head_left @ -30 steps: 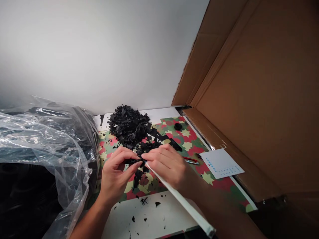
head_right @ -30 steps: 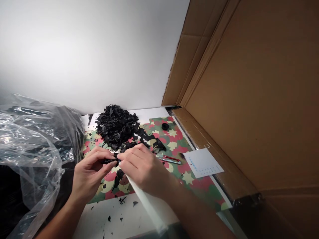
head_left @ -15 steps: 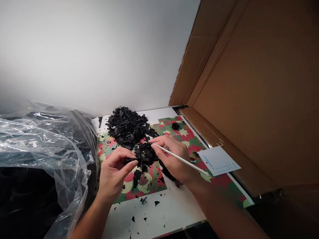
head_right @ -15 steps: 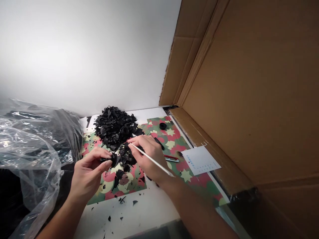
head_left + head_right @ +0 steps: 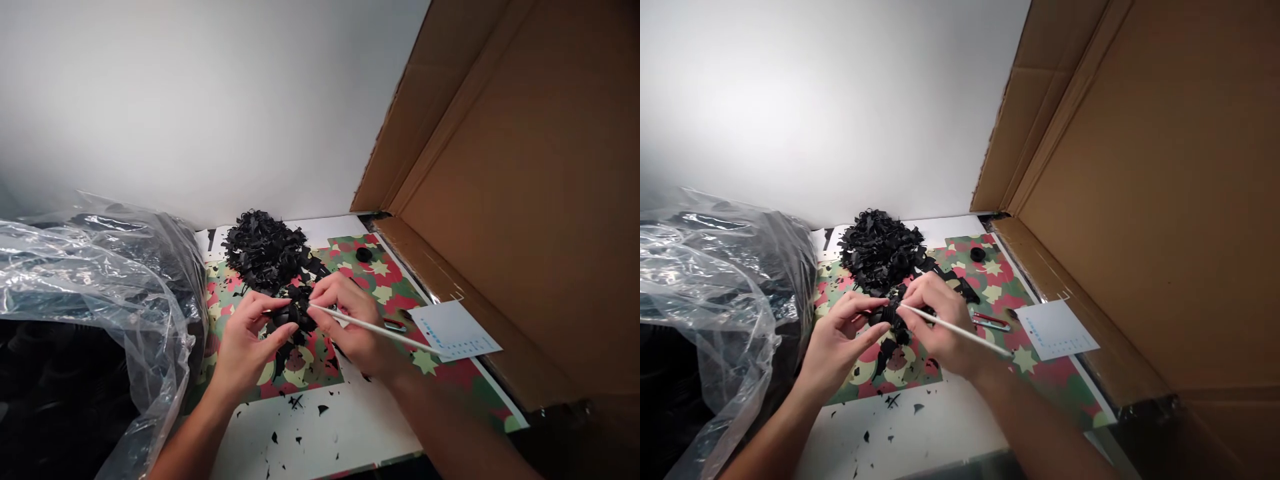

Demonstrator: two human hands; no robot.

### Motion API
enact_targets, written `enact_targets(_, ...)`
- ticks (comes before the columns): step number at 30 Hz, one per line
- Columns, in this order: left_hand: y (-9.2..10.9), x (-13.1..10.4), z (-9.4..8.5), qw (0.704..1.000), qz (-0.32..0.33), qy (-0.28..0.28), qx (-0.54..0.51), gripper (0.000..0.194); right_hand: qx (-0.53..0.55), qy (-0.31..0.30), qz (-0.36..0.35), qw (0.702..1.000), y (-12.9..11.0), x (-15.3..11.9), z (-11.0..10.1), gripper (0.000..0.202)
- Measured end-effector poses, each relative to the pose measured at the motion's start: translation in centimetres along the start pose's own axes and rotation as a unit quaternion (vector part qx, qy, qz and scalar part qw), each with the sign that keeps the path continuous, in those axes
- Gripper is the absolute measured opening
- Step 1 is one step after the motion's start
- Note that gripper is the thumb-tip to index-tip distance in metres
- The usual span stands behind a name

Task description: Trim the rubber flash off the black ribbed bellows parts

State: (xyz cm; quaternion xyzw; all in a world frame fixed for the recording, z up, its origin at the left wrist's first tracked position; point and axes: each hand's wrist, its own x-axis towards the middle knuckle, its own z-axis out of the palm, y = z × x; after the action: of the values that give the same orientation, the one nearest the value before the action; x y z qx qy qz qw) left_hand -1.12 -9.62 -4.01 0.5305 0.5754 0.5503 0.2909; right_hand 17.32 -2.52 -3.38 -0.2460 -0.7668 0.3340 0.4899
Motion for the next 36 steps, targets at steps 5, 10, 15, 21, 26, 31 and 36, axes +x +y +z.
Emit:
enact_targets(5,0.1,-0.2,0.2,0.998,-0.021,0.011,-0.056,0.027,0.035,-0.060,-0.044,0.997,0.0,-0.6,0.7,0.011)
enact_targets(10,0.3,-0.3,0.2,0.989,-0.084,0.044,-0.110,0.053,0.002,-0.049,-0.065,0.997,0.2,-0.8,0.8,0.011)
enact_targets(15,0.3,-0.3,0.1,0.975,-0.121,0.060,-0.179,0.040,-0.015,-0.029,-0.064,0.997,-0.2,-1.0,1.1,0.013)
enact_targets(21,0.2,-0.4,0.4,0.981,-0.105,0.058,-0.152,0.029,0.029,-0.020,0.010,0.999,-0.4,-0.7,1.0,0.012)
enact_targets(26,0.3,-0.7,0.8,0.995,-0.048,0.043,-0.078,0.022,0.034,-0.043,0.019,0.998,-0.8,-0.8,1.2,0.012)
enact_targets(31,0.2,-0.8,0.8,0.998,-0.047,0.039,-0.034,0.026,0.008,-0.048,0.013,0.999,-0.3,-1.0,1.6,0.013)
enact_targets(36,0.3,-0.6,0.5,0.998,-0.038,0.043,-0.019,0.025,-0.029,-0.049,-0.038,0.998,-0.2,-1.1,1.7,0.013)
